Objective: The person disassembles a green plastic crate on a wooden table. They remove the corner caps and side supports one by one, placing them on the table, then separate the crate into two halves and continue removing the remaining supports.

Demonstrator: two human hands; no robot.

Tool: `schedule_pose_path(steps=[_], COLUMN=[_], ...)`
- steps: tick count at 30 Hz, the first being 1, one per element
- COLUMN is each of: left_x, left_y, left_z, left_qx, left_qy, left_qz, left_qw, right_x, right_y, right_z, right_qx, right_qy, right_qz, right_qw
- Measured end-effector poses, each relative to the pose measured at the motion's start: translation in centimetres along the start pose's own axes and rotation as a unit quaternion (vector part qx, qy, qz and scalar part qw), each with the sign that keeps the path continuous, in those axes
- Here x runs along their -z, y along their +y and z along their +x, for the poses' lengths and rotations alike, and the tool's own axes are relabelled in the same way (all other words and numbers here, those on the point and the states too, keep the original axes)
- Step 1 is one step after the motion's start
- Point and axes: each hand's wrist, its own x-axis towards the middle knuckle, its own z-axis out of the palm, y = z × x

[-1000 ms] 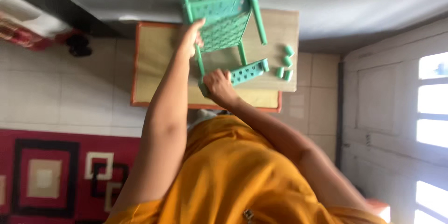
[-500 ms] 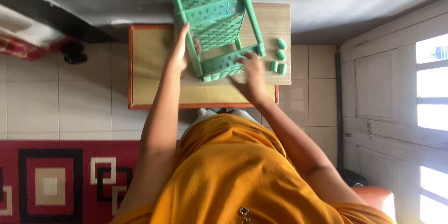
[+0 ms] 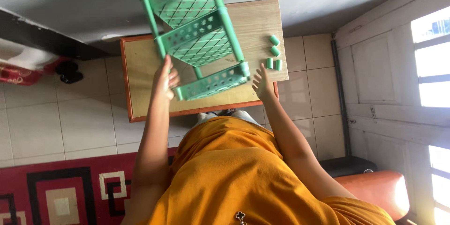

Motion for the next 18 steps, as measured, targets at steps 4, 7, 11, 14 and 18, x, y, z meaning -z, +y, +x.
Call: schedule_pose_path(steps=[4,7,11,14,18], left_x=[2.6,5.0,7.4,7.8,7.7], left_y=[-0.5,-2.1,-7.1,-10.2,-10.2], left_z=[-1.6,0.0,5.0,9.4,12.6], left_qx=[0.012,0.026,0.011,-0.067,0.095], left_qy=[-0.074,-0.157,-0.165,-0.181,-0.076], left_qz=[-0.068,-0.134,-0.124,-0.092,-0.065], left_qw=[0.995,0.978,0.978,0.977,0.990], right_x=[0.8,0.9,-1.6,-3.3,-3.8], right_y=[-2.0,-4.8,-7.5,-9.1,-9.4], right_z=[-2.5,-5.2,-8.3,-9.4,-8.5], right_qx=[0.069,0.104,0.213,0.219,0.214], right_qy=[-0.126,-0.132,-0.150,-0.112,-0.066], right_qz=[0.051,0.109,0.231,0.269,0.304], right_qw=[0.988,0.980,0.937,0.931,0.926])
